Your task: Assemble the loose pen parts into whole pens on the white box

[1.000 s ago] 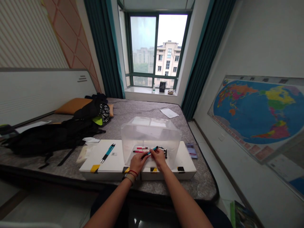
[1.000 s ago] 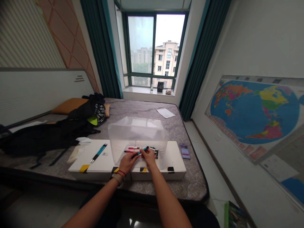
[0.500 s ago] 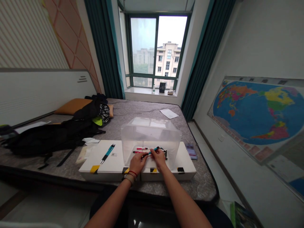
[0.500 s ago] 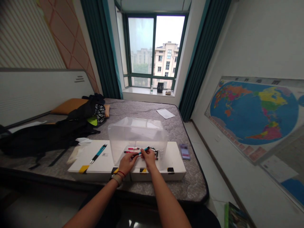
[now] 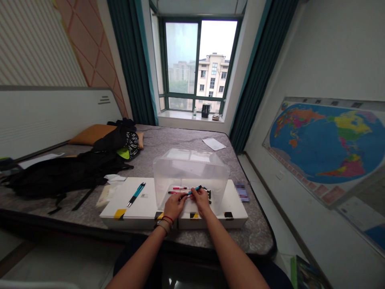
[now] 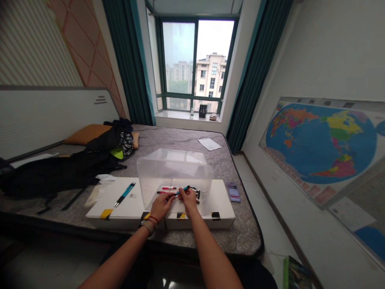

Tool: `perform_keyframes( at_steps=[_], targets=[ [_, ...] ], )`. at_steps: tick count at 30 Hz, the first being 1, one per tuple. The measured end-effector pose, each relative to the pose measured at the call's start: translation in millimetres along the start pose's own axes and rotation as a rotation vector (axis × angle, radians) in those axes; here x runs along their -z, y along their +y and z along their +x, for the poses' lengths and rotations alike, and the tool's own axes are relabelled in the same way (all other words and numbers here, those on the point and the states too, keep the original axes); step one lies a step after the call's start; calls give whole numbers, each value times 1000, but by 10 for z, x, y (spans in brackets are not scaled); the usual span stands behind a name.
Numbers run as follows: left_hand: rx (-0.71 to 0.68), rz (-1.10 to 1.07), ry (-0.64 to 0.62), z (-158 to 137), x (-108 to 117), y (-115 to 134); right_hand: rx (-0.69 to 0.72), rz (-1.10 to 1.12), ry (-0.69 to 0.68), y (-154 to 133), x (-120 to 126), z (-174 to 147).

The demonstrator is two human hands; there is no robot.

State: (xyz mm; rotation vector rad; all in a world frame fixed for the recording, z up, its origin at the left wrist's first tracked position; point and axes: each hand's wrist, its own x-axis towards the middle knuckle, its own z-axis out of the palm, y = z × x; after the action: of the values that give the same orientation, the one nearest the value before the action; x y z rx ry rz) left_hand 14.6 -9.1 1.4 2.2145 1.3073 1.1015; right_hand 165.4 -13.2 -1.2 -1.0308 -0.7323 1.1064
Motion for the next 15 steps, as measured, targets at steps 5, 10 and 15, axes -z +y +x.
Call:
perform_keyframes(
  at_steps=[5, 10, 15],
  targets=[
    [11, -56, 13, 2, 7, 3, -9, -21, 12, 18, 15, 11],
    [-11, -15, 4, 0, 28, 31, -12, -1, 5, 28, 21, 12],
    [-7, 3, -1, -6, 18, 24, -14, -37, -12, 42, 25, 19]
  ],
)
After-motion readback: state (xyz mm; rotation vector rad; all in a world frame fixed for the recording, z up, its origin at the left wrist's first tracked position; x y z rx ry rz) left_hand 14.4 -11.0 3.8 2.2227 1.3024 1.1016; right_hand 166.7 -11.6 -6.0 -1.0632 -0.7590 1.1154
